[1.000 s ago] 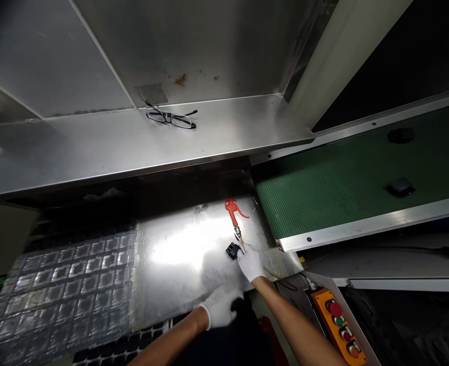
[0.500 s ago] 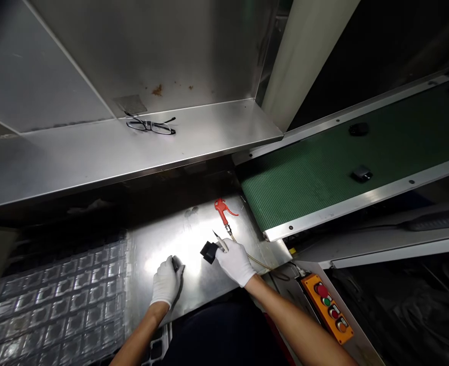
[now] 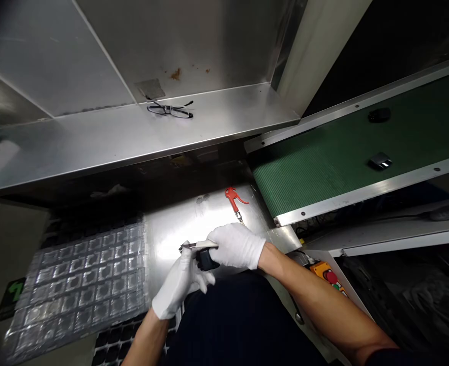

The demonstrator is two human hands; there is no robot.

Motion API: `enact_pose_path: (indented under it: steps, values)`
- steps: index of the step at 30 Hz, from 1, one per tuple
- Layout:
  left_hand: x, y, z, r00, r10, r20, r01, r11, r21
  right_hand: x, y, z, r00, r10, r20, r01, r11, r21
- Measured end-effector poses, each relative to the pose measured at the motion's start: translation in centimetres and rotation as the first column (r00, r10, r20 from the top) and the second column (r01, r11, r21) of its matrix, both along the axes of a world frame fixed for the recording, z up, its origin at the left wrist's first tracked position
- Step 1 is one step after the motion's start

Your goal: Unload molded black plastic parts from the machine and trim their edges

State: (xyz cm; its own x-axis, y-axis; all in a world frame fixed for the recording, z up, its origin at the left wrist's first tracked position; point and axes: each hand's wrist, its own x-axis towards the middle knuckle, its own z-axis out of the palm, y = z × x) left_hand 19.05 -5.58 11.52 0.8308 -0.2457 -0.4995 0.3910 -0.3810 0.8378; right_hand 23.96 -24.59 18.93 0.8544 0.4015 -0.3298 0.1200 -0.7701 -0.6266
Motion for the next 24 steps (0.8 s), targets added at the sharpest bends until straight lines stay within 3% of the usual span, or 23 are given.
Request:
enact_pose_path:
  steps: [1, 3, 5, 8, 14, 24]
  values:
    - [-0.6, -0.6, 1.5, 0.988, 0.080, -0.134, -0.104, 0.977, -0.184, 0.0, 0.5, 0.3, 1.000, 0.024, -0.007, -0.024, 0.999, 0.022]
    - [-1.4, -1.5, 4.2, 0.919, 0.223, -0.324, -0.334, 0.878, -0.343, 0.0, 1.2, 1.1, 1.000, 0.015, 0.003, -0.016, 0.991, 0.132]
    - [-2.0, -1.8, 6.3, 0.864, 0.333, -0.377, -0.462, 0.822, -0.332, -0.2, 1.4, 1.8, 0.996, -0.080, 0.033, 0.067, 0.955, 0.289]
    - [-2.5, -1.5, 8.0, 0.836, 0.433, -0.337, -0.530, 0.796, -0.292, -0.8, 0.9, 2.8, 0.982, -0.189, -0.018, 0.179, 0.891, 0.417]
    - [-3.3, -1.1, 8.4, 0.776, 0.528, -0.346, -0.628, 0.703, -0.334, -2.4, 0.7, 4.0, 0.959, -0.068, -0.277, 0.188, 0.882, 0.433]
    - [-3.1, -1.6, 8.8, 0.790, 0.516, -0.331, -0.613, 0.648, -0.453, -2.8, 1.0, 4.2, 0.974, -0.025, -0.227, 0.118, 0.907, 0.405]
